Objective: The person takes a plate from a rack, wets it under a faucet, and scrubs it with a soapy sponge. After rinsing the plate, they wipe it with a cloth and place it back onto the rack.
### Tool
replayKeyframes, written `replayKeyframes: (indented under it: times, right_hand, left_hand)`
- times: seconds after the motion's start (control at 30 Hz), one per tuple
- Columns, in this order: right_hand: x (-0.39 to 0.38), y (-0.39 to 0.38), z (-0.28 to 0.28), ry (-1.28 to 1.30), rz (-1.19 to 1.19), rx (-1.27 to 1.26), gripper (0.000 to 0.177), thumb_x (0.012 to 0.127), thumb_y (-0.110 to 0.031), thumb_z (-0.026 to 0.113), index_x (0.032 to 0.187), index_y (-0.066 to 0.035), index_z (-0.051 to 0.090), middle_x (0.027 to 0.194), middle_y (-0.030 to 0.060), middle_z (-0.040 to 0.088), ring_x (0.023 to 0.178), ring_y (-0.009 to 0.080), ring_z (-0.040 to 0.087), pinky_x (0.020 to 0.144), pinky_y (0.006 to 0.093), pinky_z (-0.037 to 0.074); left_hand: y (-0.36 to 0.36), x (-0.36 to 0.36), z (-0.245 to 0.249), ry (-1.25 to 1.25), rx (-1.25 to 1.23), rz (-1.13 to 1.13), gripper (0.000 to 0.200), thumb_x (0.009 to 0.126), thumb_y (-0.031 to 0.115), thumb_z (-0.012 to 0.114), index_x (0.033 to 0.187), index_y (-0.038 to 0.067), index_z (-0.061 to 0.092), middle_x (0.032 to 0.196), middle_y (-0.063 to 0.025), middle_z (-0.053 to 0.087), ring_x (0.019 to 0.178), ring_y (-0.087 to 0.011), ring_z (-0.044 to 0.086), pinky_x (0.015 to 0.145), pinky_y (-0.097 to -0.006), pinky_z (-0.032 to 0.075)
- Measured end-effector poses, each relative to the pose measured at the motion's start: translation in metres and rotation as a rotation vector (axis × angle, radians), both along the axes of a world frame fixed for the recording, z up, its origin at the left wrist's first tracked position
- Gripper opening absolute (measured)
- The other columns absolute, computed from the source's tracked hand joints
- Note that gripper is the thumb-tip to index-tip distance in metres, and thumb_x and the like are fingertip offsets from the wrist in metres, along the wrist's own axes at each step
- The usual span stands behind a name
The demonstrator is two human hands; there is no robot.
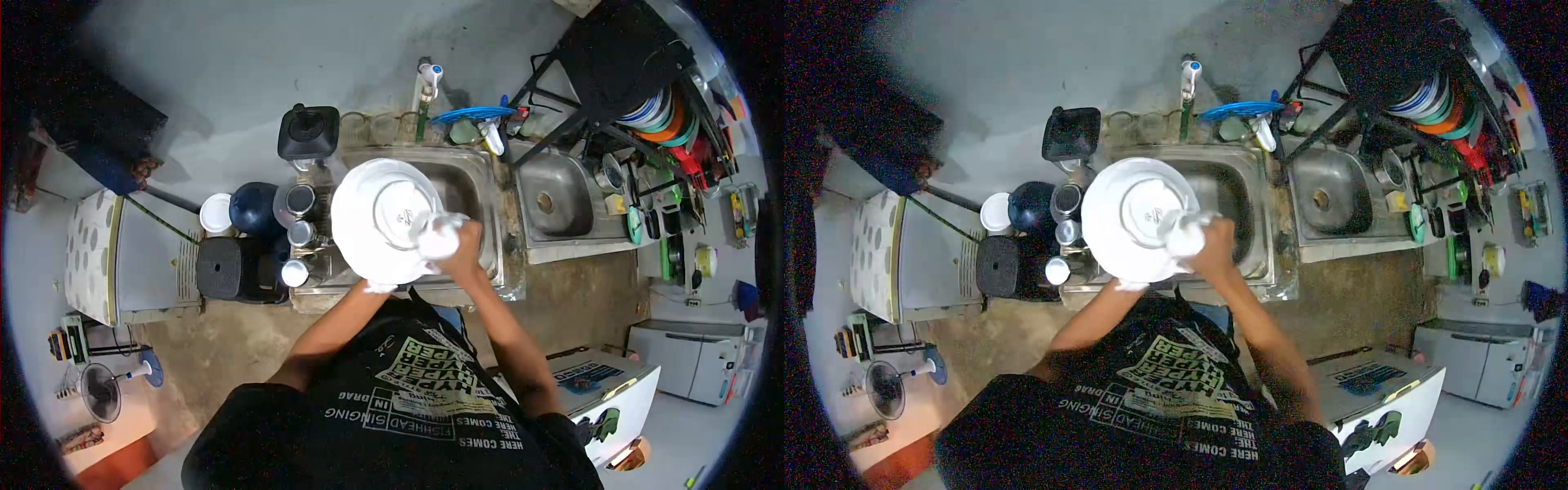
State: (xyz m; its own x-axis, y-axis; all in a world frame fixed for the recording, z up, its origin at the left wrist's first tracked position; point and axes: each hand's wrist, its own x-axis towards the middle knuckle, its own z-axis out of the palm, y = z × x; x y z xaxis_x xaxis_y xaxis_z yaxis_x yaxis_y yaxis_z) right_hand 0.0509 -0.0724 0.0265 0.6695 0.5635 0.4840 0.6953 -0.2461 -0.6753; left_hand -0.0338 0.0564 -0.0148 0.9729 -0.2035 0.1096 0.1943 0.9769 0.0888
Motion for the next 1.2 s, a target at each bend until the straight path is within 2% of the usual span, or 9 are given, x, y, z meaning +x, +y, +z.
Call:
replayKeyframes:
  times: [0.17, 0.33, 0.37, 0.53, 0.63, 0.8, 0.87, 1.03, 1.2]
  right_hand:
    - [0.053, 0.018, -0.043, 0.348, -0.557, 0.148, 0.054, 0.063, -0.029, 0.078, 0.1, 0.002, 0.055, 0.095, 0.0241, 0.058, 0.092, 0.0396, 0.052, 0.083, 0.0471, 0.04]
    - [0.051, 0.043, 0.035, 0.402, -0.555, -0.012, 0.051, 0.064, -0.032, 0.079, 0.092, 0.004, 0.058, 0.087, 0.0239, 0.06, 0.083, 0.0417, 0.056, 0.076, 0.0478, 0.044]
    - [0.039, 0.048, 0.034, 0.024, -0.676, -0.14, 0.042, 0.061, -0.03, 0.079, 0.085, 0.001, 0.063, 0.08, 0.0218, 0.062, 0.075, 0.0405, 0.059, 0.069, 0.0477, 0.046]
    - [-0.009, 0.073, 0.075, -0.152, -0.185, -0.219, 0.023, 0.061, -0.024, 0.074, 0.077, -0.009, 0.068, 0.074, 0.0125, 0.065, 0.064, 0.0307, 0.063, 0.061, 0.0412, 0.048]
    - [-0.011, 0.077, 0.065, -0.34, -0.029, -0.073, 0.027, 0.058, -0.026, 0.077, 0.076, -0.009, 0.067, 0.076, 0.0092, 0.065, 0.065, 0.029, 0.063, 0.061, 0.041, 0.048]
    - [0.034, 0.075, 0.091, 0.182, -0.346, -0.224, 0.047, 0.054, -0.028, 0.08, 0.091, -0.004, 0.065, 0.102, 0.0204, 0.062, 0.088, 0.0366, 0.06, 0.073, 0.0428, 0.047]
    - [0.067, 0.076, 0.057, 0.363, -0.407, -0.041, 0.037, 0.059, -0.017, 0.078, 0.091, -0.002, 0.064, 0.086, 0.0191, 0.065, 0.078, 0.0349, 0.063, 0.065, 0.04, 0.048]
    - [0.096, 0.046, -0.029, 0.438, -0.437, -0.232, 0.065, 0.067, -0.029, 0.077, 0.113, 0.008, 0.051, 0.103, 0.0262, 0.06, 0.095, 0.0391, 0.059, 0.082, 0.0439, 0.048]
    - [0.033, 0.026, -0.077, 0.39, -0.544, -0.287, 0.059, 0.069, -0.028, 0.075, 0.114, 0.003, 0.052, 0.113, 0.0243, 0.052, 0.105, 0.0369, 0.052, 0.09, 0.0449, 0.042]
  left_hand:
    - [-0.01, 0.009, -0.029, 0.072, -0.231, -0.416, 0.089, 0.079, 0.072, 0.038, 0.134, 0.002, 0.037, 0.117, -0.0331, 0.044, 0.09, -0.0368, 0.048, 0.073, -0.0403, 0.043]
    - [-0.014, 0.01, -0.051, -0.005, 0.448, -0.012, 0.048, 0.087, 0.015, 0.061, 0.13, 0.002, 0.043, 0.114, -0.016, 0.055, 0.1, -0.0225, 0.055, 0.08, -0.0336, 0.049]
    - [-0.015, 0.014, -0.057, -0.109, 0.444, -0.02, 0.047, 0.087, 0.013, 0.061, 0.13, 0.003, 0.043, 0.117, -0.0145, 0.055, 0.104, -0.0216, 0.054, 0.085, -0.0325, 0.047]
    - [-0.023, 0.014, -0.058, -0.024, 1.446, 0.611, 0.066, 0.08, 0.019, 0.07, 0.136, 0.008, 0.036, 0.13, -0.0084, 0.045, 0.121, -0.0216, 0.044, 0.102, -0.0359, 0.035]
    - [-0.013, 0.0, -0.023, 0.008, 1.628, 0.493, 0.062, 0.082, 0.023, 0.067, 0.134, 0.007, 0.037, 0.128, -0.0095, 0.046, 0.118, -0.0223, 0.044, 0.102, -0.0362, 0.034]
    - [-0.005, 0.0, -0.007, -0.046, 1.119, 0.316, 0.055, 0.087, 0.029, 0.057, 0.131, 0.002, 0.038, 0.119, -0.0155, 0.049, 0.104, -0.0277, 0.05, 0.092, -0.0369, 0.043]
    - [-0.006, 0.0, 0.002, -0.024, 0.842, 0.184, 0.054, 0.089, 0.031, 0.053, 0.13, -0.001, 0.038, 0.115, -0.0179, 0.05, 0.099, -0.0299, 0.053, 0.087, -0.0371, 0.046]
    - [0.005, 0.01, 0.004, 0.097, 0.078, -0.133, 0.055, 0.09, 0.035, 0.05, 0.127, -0.005, 0.04, 0.108, -0.0231, 0.051, 0.088, -0.0335, 0.056, 0.075, -0.0355, 0.051]
    - [0.022, 0.015, -0.002, 0.026, -0.087, -0.19, 0.06, 0.088, 0.044, 0.049, 0.122, -0.005, 0.043, 0.102, -0.019, 0.051, 0.082, -0.0275, 0.051, 0.069, -0.031, 0.045]
